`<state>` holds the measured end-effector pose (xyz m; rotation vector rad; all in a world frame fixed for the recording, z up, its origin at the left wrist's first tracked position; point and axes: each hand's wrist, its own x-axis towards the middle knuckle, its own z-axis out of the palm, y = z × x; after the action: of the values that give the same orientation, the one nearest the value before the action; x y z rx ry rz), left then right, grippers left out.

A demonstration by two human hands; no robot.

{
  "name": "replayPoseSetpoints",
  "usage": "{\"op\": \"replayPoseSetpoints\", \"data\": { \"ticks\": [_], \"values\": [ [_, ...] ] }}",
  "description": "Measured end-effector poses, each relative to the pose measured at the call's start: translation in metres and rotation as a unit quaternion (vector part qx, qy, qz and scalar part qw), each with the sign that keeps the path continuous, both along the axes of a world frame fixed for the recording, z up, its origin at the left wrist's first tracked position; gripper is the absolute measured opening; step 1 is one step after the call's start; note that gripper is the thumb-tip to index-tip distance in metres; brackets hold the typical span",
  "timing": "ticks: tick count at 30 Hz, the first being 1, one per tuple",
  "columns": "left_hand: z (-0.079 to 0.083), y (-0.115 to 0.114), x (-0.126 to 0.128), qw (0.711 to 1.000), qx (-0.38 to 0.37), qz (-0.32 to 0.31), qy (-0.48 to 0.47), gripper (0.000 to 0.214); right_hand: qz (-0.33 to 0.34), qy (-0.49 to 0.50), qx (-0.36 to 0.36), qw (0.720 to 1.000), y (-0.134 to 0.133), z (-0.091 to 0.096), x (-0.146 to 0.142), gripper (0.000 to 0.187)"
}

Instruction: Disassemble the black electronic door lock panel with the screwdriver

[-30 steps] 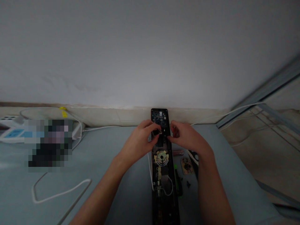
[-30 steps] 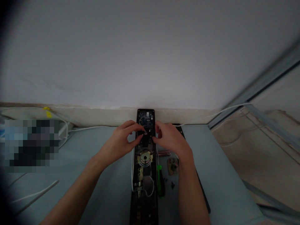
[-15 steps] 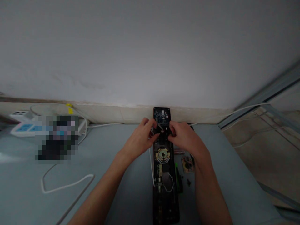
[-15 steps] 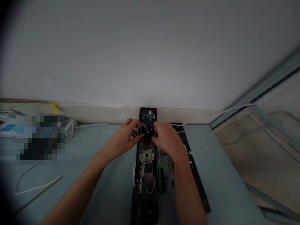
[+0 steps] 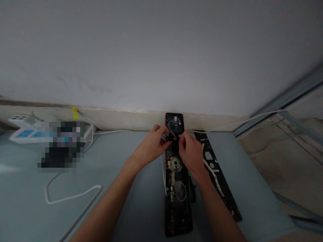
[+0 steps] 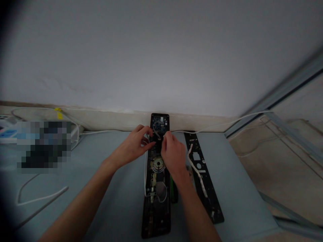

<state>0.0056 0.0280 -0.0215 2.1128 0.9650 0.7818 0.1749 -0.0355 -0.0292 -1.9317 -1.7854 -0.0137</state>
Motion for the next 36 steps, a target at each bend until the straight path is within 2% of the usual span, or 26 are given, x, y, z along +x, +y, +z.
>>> {"op": "replayPoseSetpoints", "data": {
  "ticks": [4, 9, 21, 36],
  "values": [
    [-0.002, 0.001, 0.000, 1.000, 0.000, 0.001, -0.002, 0.018, 0.005, 0.011, 0.038, 0.999, 0.000, -0.015, 0.001, 0.024],
    [-0.002, 0.002, 0.001, 1.000, -0.003, 0.001, -0.007, 0.018, 0.035, 0.030, 0.060, 0.997, 0.002, -0.022, 0.006, 0.034],
    [0.000, 0.004, -0.002, 1.000, -0.012, -0.009, -0.011, 0.016, 0.059, 0.068, 0.075, 0.993, 0.005, -0.020, 0.007, 0.041],
    [-0.001, 0.005, 0.000, 1.000, -0.002, -0.002, -0.006, 0.012, 0.048, 0.084, 0.105, 0.990, 0.002, -0.025, 0.007, 0.047]
  ]
}}
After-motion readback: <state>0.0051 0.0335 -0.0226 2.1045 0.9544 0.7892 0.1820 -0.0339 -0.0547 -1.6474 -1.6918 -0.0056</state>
